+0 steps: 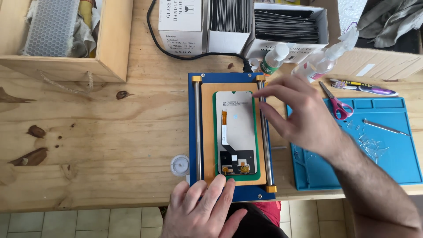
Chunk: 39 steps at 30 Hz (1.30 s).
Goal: Replacing a damaged mobile phone screen using a heat plate and separation wire
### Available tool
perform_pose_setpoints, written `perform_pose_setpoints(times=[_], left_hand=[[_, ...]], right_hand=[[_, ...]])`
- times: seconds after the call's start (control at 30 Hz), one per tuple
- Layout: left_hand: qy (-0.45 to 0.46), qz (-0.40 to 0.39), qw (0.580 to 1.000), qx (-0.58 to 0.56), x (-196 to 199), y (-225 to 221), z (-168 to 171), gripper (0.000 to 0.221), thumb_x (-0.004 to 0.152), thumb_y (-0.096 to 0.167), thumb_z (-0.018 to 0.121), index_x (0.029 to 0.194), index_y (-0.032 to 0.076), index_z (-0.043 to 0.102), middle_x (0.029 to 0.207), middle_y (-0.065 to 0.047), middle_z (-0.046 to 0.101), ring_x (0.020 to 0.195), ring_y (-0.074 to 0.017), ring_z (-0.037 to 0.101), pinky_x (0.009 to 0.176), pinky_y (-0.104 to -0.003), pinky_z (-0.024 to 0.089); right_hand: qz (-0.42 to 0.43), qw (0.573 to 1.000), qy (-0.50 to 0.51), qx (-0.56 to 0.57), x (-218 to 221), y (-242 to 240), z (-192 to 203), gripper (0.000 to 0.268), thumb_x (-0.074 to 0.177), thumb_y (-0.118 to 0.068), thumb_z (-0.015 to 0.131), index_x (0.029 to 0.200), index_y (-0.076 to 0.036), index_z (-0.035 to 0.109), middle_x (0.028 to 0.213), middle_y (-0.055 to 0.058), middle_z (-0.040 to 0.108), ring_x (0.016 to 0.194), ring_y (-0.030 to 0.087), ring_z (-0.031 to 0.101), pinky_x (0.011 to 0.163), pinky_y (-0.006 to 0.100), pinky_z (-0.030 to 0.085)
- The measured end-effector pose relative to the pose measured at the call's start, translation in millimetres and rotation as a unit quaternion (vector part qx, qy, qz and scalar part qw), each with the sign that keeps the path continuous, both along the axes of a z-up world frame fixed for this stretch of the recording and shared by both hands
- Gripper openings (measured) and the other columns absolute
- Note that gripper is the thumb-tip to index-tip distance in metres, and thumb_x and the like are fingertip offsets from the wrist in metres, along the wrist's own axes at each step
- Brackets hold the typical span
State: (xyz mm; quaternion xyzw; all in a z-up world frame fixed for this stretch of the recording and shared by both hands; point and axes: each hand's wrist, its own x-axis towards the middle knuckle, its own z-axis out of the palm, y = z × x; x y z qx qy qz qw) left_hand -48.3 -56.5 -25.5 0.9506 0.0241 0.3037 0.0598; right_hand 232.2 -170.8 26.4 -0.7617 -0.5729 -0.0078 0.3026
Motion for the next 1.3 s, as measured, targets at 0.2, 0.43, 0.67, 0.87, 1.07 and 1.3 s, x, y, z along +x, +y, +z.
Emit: perform_pose_setpoints(times=[0.2, 0.43, 0.67, 0.87, 1.07, 1.3], left_hand=[[-0.01, 0.0, 1.0, 0.001, 3, 0, -5, 0.054, 0.113, 0.059, 0.048, 0.118, 0.017, 0.081, 0.124, -0.001, 0.07, 0.095, -0.0212, 0.055, 0.078, -0.041, 0.046], [-0.008, -0.008, 1.0, 0.003, 2, 3, -3, 0.056, 0.115, 0.058, 0.045, 0.12, 0.015, 0.081, 0.125, -0.001, 0.07, 0.096, -0.0205, 0.054, 0.08, -0.04, 0.046], [-0.01, -0.004, 1.0, -0.003, 1, 2, -6, 0.056, 0.116, 0.059, 0.043, 0.122, 0.017, 0.081, 0.126, 0.0, 0.072, 0.095, -0.0208, 0.056, 0.08, -0.04, 0.047], [-0.002, -0.007, 1.0, 0.002, 0, 2, -5, 0.059, 0.115, 0.061, 0.042, 0.123, 0.017, 0.08, 0.128, -0.001, 0.07, 0.096, -0.0211, 0.055, 0.081, -0.041, 0.046], [0.011, -0.007, 1.0, 0.002, -1, 1, -7, 0.06, 0.115, 0.062, 0.041, 0.125, 0.016, 0.078, 0.13, -0.001, 0.069, 0.097, -0.0214, 0.054, 0.08, -0.042, 0.046], [-0.007, -0.009, 1.0, -0.003, -1, 1, -10, 0.058, 0.115, 0.062, 0.042, 0.124, 0.018, 0.079, 0.129, -0.002, 0.071, 0.097, -0.0212, 0.056, 0.08, -0.041, 0.045]], right_hand=[[0.063, 0.995, -0.038, -0.059, 24, 39, -3, 0.012, 0.107, -0.005, 0.074, 0.117, -0.003, 0.08, 0.108, 0.013, 0.07, 0.1, 0.031, 0.068, 0.088, 0.045, 0.055], [0.047, 0.993, -0.009, -0.108, 16, 40, 13, 0.011, 0.107, -0.013, 0.076, 0.112, -0.006, 0.082, 0.111, 0.012, 0.072, 0.1, 0.027, 0.072, 0.085, 0.041, 0.059], [0.044, 0.991, 0.005, -0.128, 21, 40, 7, 0.016, 0.107, -0.016, 0.073, 0.12, -0.006, 0.077, 0.116, 0.012, 0.071, 0.102, 0.026, 0.072, 0.086, 0.039, 0.06], [0.051, 0.989, 0.02, -0.136, 24, 46, 13, 0.015, 0.106, -0.019, 0.076, 0.111, -0.004, 0.078, 0.109, 0.011, 0.072, 0.097, 0.025, 0.07, 0.086, 0.038, 0.057], [0.055, 0.985, 0.03, -0.159, 27, 46, 8, 0.017, 0.107, -0.026, 0.076, 0.109, -0.009, 0.076, 0.104, 0.008, 0.067, 0.095, 0.023, 0.064, 0.083, 0.039, 0.052], [0.024, 0.966, 0.009, -0.256, 32, 47, 6, 0.065, 0.076, -0.058, 0.096, 0.12, -0.015, 0.074, 0.129, 0.007, 0.063, 0.122, 0.029, 0.059, 0.104, 0.046, 0.048]])
